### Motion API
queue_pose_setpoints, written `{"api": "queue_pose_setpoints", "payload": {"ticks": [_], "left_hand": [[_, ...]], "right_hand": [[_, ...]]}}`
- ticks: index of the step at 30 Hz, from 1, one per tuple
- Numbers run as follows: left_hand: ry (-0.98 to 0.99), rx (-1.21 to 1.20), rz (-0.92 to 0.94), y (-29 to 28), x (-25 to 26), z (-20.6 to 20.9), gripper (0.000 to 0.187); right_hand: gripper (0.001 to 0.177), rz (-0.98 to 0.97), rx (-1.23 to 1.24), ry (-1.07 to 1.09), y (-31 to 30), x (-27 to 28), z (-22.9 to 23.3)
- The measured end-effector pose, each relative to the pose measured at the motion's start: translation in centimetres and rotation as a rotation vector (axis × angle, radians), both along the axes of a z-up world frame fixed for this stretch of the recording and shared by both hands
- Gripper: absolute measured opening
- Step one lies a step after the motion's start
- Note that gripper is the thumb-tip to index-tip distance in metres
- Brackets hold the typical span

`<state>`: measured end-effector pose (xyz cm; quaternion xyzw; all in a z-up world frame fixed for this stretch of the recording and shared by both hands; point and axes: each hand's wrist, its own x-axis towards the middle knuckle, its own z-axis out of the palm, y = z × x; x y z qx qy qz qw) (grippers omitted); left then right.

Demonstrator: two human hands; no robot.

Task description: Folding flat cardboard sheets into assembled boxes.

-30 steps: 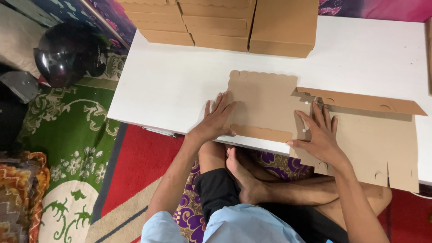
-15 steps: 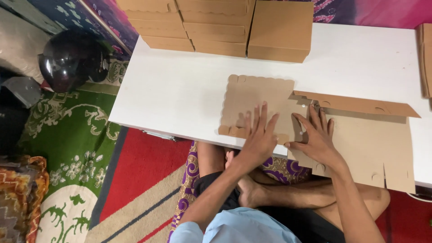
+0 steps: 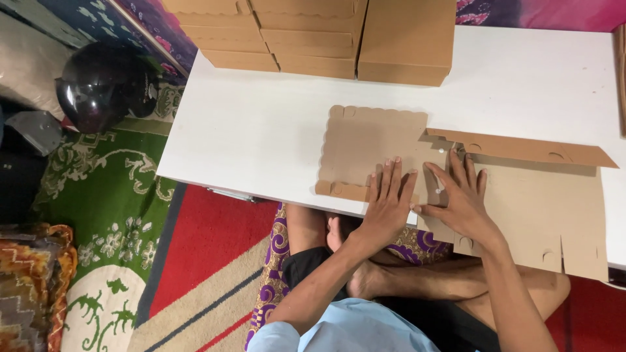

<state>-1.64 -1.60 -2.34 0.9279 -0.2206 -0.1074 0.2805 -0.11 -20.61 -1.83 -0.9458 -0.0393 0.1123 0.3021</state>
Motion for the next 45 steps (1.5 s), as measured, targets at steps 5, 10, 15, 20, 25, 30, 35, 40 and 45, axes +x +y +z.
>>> {"api": "queue_pose_setpoints", "payload": {"ticks": [5,10,15,20,25,30,35,40,45], "left_hand": [[0.008,0.004,0.021,0.3,0.4,0.2,0.065],[0.005,0.122,0.096,2.9,2.0,2.2,0.084],[0.057,0.206,0.168,6.4,3.5,2.3,0.116],[0.061,0.151,0.25,9.3,3.0,3.6,0.119],[0.101,0.007,0.395,11.7,2.7,3.2,0.121],[0.138,-0.048,0.468,13.6,2.5,3.5,0.112],[0.139,-0.065,0.479,14.0,2.2,2.5,0.103],[0.142,-0.119,0.471,14.0,1.9,2.7,0.095],[0.116,-0.12,0.477,14.3,2.0,1.7,0.094]], "right_hand": [[0.096,0.007,0.016,0.032,-0.1,0.1,0.1],[0.097,0.009,0.036,0.033,0.0,0.1,0.5],[0.097,0.021,-0.025,0.05,0.1,0.2,0.7],[0.098,0.021,-0.025,0.062,0.2,0.1,1.1],[0.099,0.028,-0.009,0.064,0.1,0.0,0.9],[0.098,0.02,0.003,0.061,0.2,0.0,1.0],[0.099,0.005,-0.012,0.076,0.3,0.2,0.8],[0.083,-0.013,-0.096,0.03,5.6,-1.1,4.5],[0.014,0.225,0.098,-0.504,12.3,-1.1,0.1]]}}
